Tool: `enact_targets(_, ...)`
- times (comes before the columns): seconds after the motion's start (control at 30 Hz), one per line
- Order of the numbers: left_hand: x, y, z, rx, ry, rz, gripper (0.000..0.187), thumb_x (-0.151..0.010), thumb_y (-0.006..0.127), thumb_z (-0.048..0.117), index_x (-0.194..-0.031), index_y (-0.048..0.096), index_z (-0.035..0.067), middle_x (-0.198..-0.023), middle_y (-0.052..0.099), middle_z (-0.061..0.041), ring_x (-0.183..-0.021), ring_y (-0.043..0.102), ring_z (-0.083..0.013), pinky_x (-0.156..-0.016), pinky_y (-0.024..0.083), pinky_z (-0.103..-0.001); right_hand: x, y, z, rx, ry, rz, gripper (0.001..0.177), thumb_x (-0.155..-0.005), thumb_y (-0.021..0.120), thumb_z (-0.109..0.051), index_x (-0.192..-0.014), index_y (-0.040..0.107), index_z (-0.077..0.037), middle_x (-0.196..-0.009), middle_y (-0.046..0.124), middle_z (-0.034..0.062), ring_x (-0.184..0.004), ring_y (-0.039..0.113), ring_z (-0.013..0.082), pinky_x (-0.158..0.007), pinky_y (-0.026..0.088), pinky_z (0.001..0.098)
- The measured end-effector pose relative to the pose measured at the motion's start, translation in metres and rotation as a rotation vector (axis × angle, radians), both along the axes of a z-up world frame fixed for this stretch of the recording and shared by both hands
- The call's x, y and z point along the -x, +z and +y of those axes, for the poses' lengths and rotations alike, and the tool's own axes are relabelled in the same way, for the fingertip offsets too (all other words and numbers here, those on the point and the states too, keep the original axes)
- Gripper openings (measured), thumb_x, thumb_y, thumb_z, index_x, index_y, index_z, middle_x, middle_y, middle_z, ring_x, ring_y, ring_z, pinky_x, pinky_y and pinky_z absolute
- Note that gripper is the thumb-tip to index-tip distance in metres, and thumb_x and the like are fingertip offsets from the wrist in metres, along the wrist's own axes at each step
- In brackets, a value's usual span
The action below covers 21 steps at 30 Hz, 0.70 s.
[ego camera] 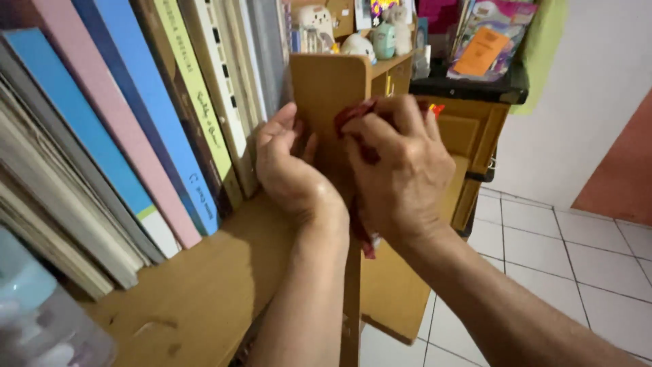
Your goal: The person sprays liquid from a white bottle onto a red cloth and wipes a wooden desk and shelf. They repeatedly spray the cloth and wipe different sections of the desk surface and the vertical side of the shelf, moving around small items like figurines and stationery.
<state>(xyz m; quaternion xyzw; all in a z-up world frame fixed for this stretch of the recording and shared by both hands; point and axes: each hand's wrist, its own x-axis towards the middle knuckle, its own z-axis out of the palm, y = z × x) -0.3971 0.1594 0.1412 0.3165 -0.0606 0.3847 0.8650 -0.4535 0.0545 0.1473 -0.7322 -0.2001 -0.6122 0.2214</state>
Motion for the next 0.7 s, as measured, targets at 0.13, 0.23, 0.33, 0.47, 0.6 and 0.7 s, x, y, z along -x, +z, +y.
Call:
enact_targets(0.13, 0.007, 0.007, -0.009, -0.105, 0.046, 0.152, 0.034, -0.082, 0.05, 0.013, -0.106, 0.072, 0.003, -0.104, 0.073, -0.008, -0.096, 0.065, -0.0198, -0.086, 0.051, -0.034, 0.006, 0.008, -0.013, -0.035, 0.04, 0.108, 0.014, -0.081, 0.082, -0.017, -0.094, 0.078, -0.02, -0.102, 0.068, -0.0012, -0.091, 0.069, 0.023, -0.072, 0.055, 0.0365)
enact_targets(0.23, 0.036, 0.008, -0.017, -0.133, 0.055, 0.083, 0.028, -0.084, 0.052, 0.009, -0.102, 0.071, -0.001, -0.094, 0.072, -0.01, -0.087, 0.065, -0.0208, -0.079, 0.052, -0.033, 0.012, 0.02, -0.017, -0.122, 0.098, 0.16, 0.017, -0.085, 0.082, -0.018, -0.1, 0.076, -0.02, -0.1, 0.067, 0.001, -0.087, 0.072, 0.0219, -0.072, 0.057, 0.0355)
enact_targets(0.33, 0.072, 0.01, -0.038, -0.392, 0.186, -0.023, 0.028, -0.094, 0.055, 0.012, -0.107, 0.073, -0.005, -0.101, 0.073, -0.013, -0.094, 0.068, -0.0197, -0.089, 0.056, -0.03, 0.011, 0.027, -0.012, -0.146, 0.149, 0.042, 0.024, -0.09, 0.079, -0.016, -0.111, 0.067, -0.017, -0.106, 0.066, 0.0039, -0.092, 0.072, 0.0232, -0.077, 0.059, 0.0353)
enact_targets(0.47, 0.089, 0.016, -0.034, -0.405, 0.08, -0.042, 0.036, -0.102, 0.054, 0.021, -0.12, 0.071, -0.004, -0.117, 0.074, -0.012, -0.109, 0.069, -0.0182, -0.1, 0.054, -0.03, 0.007, 0.016, 0.005, -0.167, 0.185, -0.027, 0.037, -0.094, 0.079, -0.018, -0.123, 0.057, -0.012, -0.113, 0.067, 0.0066, -0.101, 0.071, 0.0266, -0.084, 0.058, 0.038)
enact_targets(0.6, 0.079, 0.016, -0.02, -0.547, 0.128, 0.037, 0.041, -0.103, 0.055, 0.029, -0.127, 0.069, -0.002, -0.12, 0.076, -0.012, -0.113, 0.071, -0.0194, -0.101, 0.054, -0.03, 0.013, -0.003, 0.014, -0.165, 0.272, 0.076, 0.055, -0.099, 0.078, -0.021, -0.143, 0.047, -0.008, -0.128, 0.064, 0.0142, -0.117, 0.066, 0.0295, -0.098, 0.054, 0.0385)
enact_targets(0.7, 0.069, 0.02, -0.008, -0.533, -0.02, -0.029, 0.044, -0.098, 0.061, 0.026, -0.132, 0.067, -0.002, -0.123, 0.074, -0.013, -0.113, 0.069, -0.021, -0.1, 0.053, -0.031, 0.022, -0.005, 0.008, -0.101, 0.479, 0.175, 0.07, -0.095, 0.076, -0.019, -0.152, 0.037, -0.005, -0.142, 0.057, 0.0203, -0.132, 0.06, 0.0326, -0.11, 0.05, 0.0401)
